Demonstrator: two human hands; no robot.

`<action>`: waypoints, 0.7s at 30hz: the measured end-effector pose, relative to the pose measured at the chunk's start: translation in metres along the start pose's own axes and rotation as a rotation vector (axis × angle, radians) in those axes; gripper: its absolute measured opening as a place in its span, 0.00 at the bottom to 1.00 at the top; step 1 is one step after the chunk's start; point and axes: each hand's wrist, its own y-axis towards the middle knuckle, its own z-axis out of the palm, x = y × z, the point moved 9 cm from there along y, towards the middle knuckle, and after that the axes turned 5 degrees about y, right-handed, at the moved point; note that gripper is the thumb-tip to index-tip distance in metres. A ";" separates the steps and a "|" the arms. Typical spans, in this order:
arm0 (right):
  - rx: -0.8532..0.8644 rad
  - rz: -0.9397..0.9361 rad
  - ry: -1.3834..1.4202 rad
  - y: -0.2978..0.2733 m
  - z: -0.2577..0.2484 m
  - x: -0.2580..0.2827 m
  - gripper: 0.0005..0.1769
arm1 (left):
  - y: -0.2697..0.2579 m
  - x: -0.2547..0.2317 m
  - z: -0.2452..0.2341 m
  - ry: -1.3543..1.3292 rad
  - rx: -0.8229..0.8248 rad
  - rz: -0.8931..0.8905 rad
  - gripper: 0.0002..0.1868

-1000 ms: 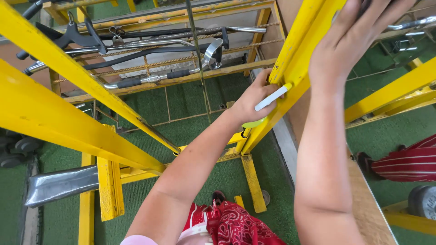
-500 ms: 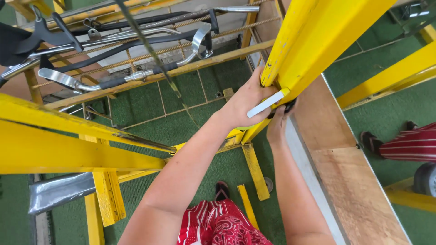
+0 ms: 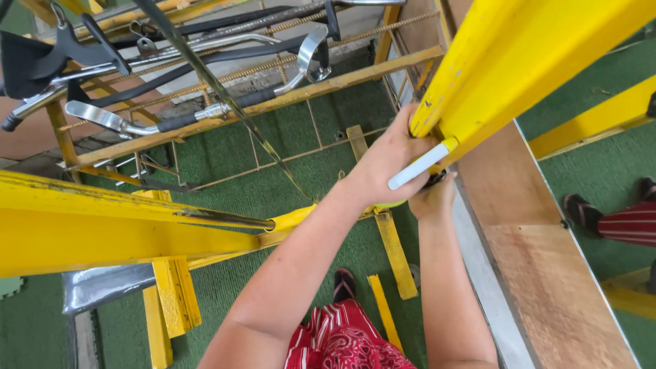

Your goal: Cleaning and wiping down various gym machines and benches with a spray bottle and cloth.

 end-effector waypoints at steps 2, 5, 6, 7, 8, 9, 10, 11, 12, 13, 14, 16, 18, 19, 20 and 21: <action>-0.019 -0.032 -0.078 0.001 -0.008 -0.003 0.41 | 0.000 0.001 0.000 -0.001 0.003 -0.022 0.15; -0.032 0.004 -0.028 0.013 -0.018 -0.016 0.40 | -0.001 0.010 0.006 0.021 0.029 -0.042 0.15; -0.047 0.016 -0.004 0.019 -0.023 -0.021 0.39 | 0.000 0.013 0.005 0.022 0.025 -0.046 0.15; -0.062 0.029 0.020 0.025 -0.028 -0.027 0.39 | 0.001 0.015 0.005 0.027 0.020 -0.020 0.16; -0.094 0.043 0.042 0.022 -0.042 -0.032 0.38 | -0.004 0.014 0.009 0.020 0.022 -0.004 0.16; -0.126 0.056 0.065 0.019 -0.055 -0.038 0.38 | -0.006 0.013 0.009 0.011 0.024 -0.016 0.16; -0.150 0.063 0.089 0.021 -0.065 -0.042 0.37 | -0.006 0.011 0.008 -0.006 0.010 -0.007 0.16; -0.173 0.070 0.113 0.021 -0.075 -0.046 0.36 | -0.006 0.008 0.006 -0.023 -0.005 0.003 0.16; -0.192 0.073 0.139 0.025 -0.080 -0.048 0.36 | -0.006 0.009 0.006 -0.028 -0.005 0.006 0.16; -0.211 0.075 0.164 0.027 -0.086 -0.051 0.35 | -0.006 0.009 0.005 -0.024 -0.015 0.006 0.15; -0.233 0.080 0.189 0.027 -0.093 -0.054 0.35 | -0.007 0.009 0.005 -0.021 -0.025 0.003 0.15; -0.275 0.089 0.241 0.026 -0.103 -0.060 0.34 | -0.008 0.010 0.007 -0.021 -0.030 0.000 0.14; -0.316 0.101 0.295 0.023 -0.108 -0.068 0.32 | -0.008 0.010 0.007 -0.017 -0.034 -0.006 0.13; -0.337 0.109 0.321 0.021 -0.108 -0.072 0.32 | -0.008 0.009 0.006 -0.012 -0.039 0.003 0.13; -0.357 0.117 0.347 0.019 -0.108 -0.076 0.31 | -0.008 0.007 0.005 -0.008 -0.044 0.011 0.13; -0.377 0.125 0.372 0.009 -0.103 -0.077 0.31 | -0.009 0.006 0.004 -0.010 -0.045 0.007 0.13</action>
